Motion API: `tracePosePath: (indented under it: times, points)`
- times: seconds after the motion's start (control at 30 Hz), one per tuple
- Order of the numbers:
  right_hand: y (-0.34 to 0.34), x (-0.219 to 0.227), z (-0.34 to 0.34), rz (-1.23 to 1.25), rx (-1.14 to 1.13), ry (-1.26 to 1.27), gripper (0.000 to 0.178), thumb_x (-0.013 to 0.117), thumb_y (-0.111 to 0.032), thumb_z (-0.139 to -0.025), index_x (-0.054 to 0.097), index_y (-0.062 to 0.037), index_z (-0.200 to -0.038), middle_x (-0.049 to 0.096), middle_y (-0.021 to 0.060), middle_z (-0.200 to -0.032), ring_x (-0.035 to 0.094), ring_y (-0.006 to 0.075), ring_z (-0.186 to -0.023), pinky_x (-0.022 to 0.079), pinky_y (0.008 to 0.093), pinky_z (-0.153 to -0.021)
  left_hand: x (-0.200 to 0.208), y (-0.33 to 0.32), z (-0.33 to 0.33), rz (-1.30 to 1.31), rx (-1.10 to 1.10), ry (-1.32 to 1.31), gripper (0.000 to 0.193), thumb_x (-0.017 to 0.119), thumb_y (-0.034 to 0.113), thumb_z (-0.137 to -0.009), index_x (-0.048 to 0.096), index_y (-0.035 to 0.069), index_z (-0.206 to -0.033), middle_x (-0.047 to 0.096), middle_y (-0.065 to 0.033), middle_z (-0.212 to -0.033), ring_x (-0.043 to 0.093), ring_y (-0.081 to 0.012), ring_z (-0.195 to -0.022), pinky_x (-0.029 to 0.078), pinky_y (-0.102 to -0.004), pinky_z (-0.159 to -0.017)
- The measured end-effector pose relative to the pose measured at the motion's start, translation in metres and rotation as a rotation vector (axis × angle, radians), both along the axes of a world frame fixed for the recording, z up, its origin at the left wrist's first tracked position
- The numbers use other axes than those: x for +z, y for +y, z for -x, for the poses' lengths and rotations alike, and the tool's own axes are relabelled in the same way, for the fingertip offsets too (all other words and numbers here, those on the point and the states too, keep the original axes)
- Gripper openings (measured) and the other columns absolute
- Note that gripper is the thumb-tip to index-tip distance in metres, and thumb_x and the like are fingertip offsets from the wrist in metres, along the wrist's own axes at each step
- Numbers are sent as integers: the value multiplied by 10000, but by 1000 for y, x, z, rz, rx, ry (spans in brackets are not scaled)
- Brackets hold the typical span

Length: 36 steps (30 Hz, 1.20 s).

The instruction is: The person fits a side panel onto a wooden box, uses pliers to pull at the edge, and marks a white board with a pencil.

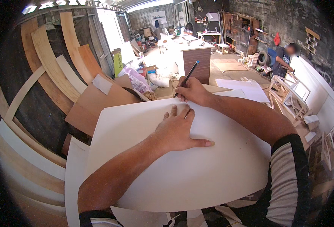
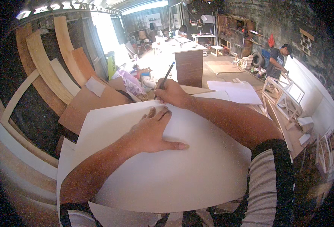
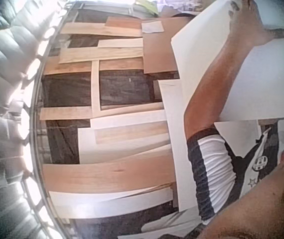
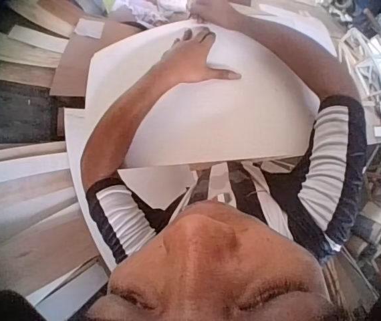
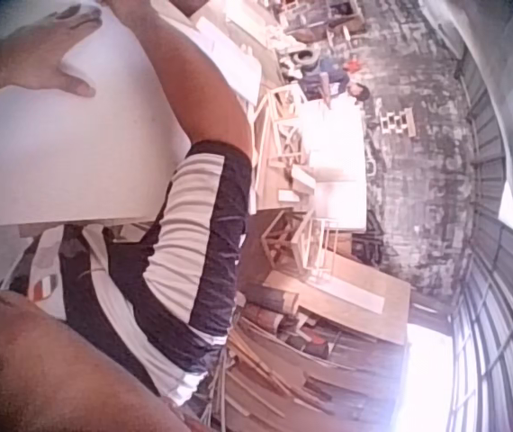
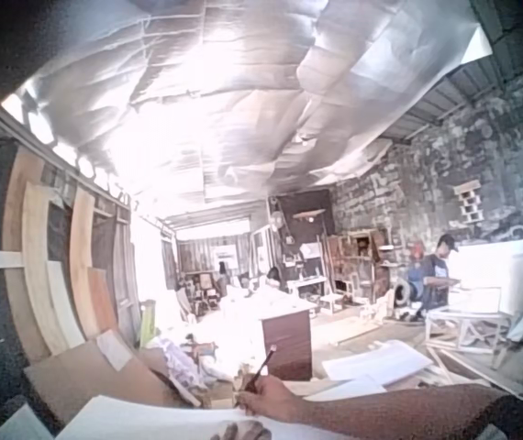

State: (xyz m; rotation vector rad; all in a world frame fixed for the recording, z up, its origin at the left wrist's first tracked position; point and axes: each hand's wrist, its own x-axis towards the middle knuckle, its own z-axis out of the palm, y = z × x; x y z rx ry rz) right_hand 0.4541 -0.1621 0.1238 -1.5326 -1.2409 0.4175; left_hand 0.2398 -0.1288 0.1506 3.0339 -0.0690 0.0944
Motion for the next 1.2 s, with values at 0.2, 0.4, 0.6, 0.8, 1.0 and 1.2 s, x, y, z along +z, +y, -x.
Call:
tracePosePath:
  times: [0.2, 0.4, 0.6, 0.8, 1.0, 1.2]
  points:
    - [-1, -4, -4, -34, 23, 13, 187, 627, -161, -963, 595, 19, -921, 664, 87, -759, 655, 129, -641, 550, 278, -563, -2, 1, -3, 1, -10, 0, 1231, 625, 843, -769, 371, -164, -1430, 348, -372, -1522, 299, -633, -1400, 287, -578, -1195]
    - [-1, -3, -5, -25, 32, 17, 186, 622, -163, -975, 588, 16, -940, 665, 84, -770, 662, 122, -661, 552, 272, -564, 0, 0, -3, 4, -10, 7, 1228, 630, 838, -771, 370, -166, -1430, 344, -371, -1525, 295, -632, -1404, 285, -577, -1197]
    - [-1, -1, -2, -26, 31, 36, 175, 646, -141, -990, 560, -9, -912, 673, 72, -758, 645, 107, -649, 521, 247, -534, -1, 0, -3, -6, -5, 4, 1226, 628, 835, -775, 371, -169, -1430, 342, -376, -1523, 297, -626, -1407, 284, -580, -1197]
    - [-2, 2, -1, 7, 7, 16, 179, 654, -141, -984, 566, -9, -901, 675, 75, -752, 646, 101, -642, 517, 245, -523, -2, 1, -3, 2, -19, -18, 1217, 630, 830, -779, 380, -173, -1421, 353, -383, -1511, 308, -626, -1401, 297, -578, -1192]
    - [-3, 1, -1, -20, 4, 55, 176, 657, -142, -981, 576, -5, -905, 679, 76, -755, 643, 103, -623, 512, 246, -513, -1, -1, -2, -1, -15, -19, 1217, 633, 828, -779, 380, -174, -1420, 365, -383, -1502, 309, -622, -1403, 301, -570, -1191]
    - [-1, -1, -2, -34, 41, 43, 177, 660, -146, -979, 583, -7, -903, 679, 69, -757, 646, 103, -633, 514, 247, -518, -4, 1, -1, -16, -8, -27, 1221, 621, 838, -779, 374, -165, -1431, 362, -377, -1510, 304, -615, -1409, 290, -572, -1196]
